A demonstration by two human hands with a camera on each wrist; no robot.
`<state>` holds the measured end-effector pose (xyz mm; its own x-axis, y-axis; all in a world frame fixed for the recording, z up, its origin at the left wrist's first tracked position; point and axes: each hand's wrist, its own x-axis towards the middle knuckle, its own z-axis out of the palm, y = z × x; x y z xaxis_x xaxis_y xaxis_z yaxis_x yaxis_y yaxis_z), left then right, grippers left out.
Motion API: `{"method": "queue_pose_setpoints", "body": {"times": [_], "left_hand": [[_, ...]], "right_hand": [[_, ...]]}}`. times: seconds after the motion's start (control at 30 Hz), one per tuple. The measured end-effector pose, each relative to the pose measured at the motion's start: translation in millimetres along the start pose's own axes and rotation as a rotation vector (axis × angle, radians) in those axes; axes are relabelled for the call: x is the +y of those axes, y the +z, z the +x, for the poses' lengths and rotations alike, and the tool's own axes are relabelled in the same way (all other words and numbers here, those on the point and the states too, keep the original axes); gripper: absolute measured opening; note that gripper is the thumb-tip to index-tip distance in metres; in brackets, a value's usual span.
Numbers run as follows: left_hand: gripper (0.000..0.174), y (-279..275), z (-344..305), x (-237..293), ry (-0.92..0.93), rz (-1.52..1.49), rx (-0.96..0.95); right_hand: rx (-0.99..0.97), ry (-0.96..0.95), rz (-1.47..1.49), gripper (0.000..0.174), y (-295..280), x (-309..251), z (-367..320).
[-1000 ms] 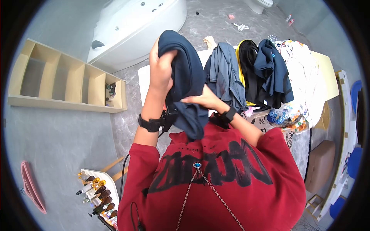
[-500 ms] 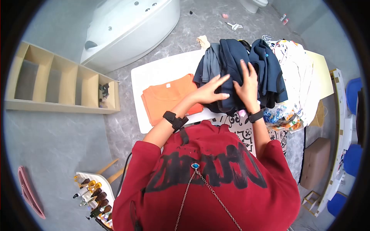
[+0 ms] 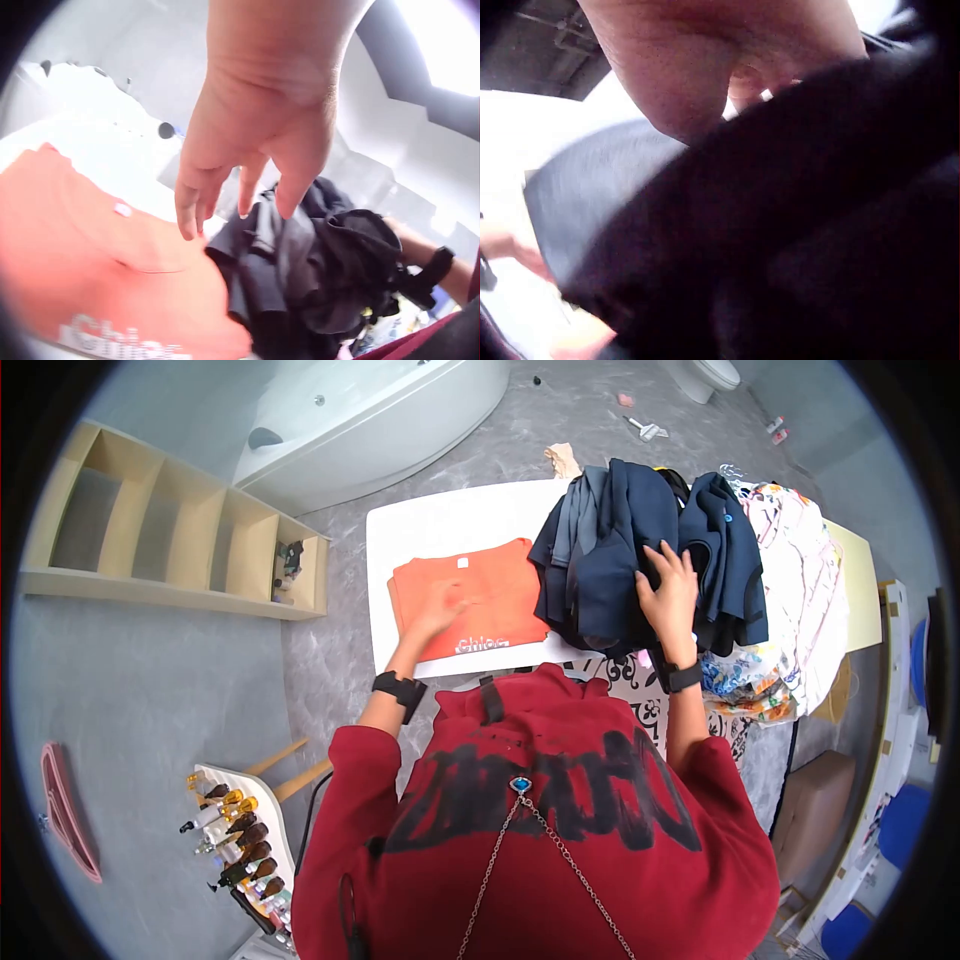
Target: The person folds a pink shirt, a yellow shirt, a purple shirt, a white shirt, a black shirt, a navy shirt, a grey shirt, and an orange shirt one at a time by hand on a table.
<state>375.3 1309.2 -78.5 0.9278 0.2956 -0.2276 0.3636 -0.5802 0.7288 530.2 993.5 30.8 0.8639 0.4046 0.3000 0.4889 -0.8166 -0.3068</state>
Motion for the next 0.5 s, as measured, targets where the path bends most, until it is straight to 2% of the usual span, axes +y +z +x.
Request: {"method": "queue_pose_setpoints", "body": {"times": [0.07, 0.1, 0.17, 0.2, 0.23, 0.27, 0.3, 0.33, 0.4, 0.47, 0.5], "left_hand": [[0.054, -13.2, 4.2, -42.1, -0.083, 0.165, 0.172], [0.058, -20.0, 7.5, -53.6, -0.107, 0.288, 0.268], [0.060, -31.9, 12.2, -55.2, -0.186, 0.285, 0.284], [0.062, -37.3, 16.2, -56.1, -0.257, 0.279, 0.298], [0.064, -38.0, 24.1, -67.3, -0.247, 0.261, 0.303], [0.064, -36.9, 33.0, -77.3, -0.241, 0.264, 0.302], [0.065, -36.9, 40.5, -82.5, -0.301, 0.252, 0.220], [0.066, -37.9, 45.8, -83.3, -0.360, 0.240, 0.138], [0.063, -40.5, 48.5, -67.4, -0.365, 0.303, 0.132], [0.060, -40.9, 48.6, -55.6, -0.375, 0.363, 0.131], [0.051, -40.6, 47.8, -53.9, -0.356, 0.395, 0.125]], "right_hand": [[0.128, -0.058, -0.001, 0.034, -23.9, -27.1, 4.1], [0.140, -0.110, 0.097, 0.031, -29.0, -37.6, 9.2], [0.117, -0.200, 0.320, 0.025, -33.6, -62.8, 19.2], [0.033, -0.263, 0.473, 0.023, -27.6, -73.7, 23.3], [-0.087, -0.263, 0.654, 0.022, -15.3, -84.6, 22.6], [-0.248, -0.295, 0.710, 0.022, 2.8, -91.6, 20.5], [-0.299, -0.402, 0.708, 0.021, 29.8, -95.3, 15.3], [-0.446, -0.450, 0.750, 0.021, 41.5, -104.7, 10.5], [-0.605, -0.460, 0.689, 0.021, 74.5, -112.3, -5.0], [-0.682, -0.511, 0.616, 0.022, 90.3, -112.9, -14.8], [-0.678, -0.509, 0.615, 0.022, 97.5, -111.9, -17.4]]}}
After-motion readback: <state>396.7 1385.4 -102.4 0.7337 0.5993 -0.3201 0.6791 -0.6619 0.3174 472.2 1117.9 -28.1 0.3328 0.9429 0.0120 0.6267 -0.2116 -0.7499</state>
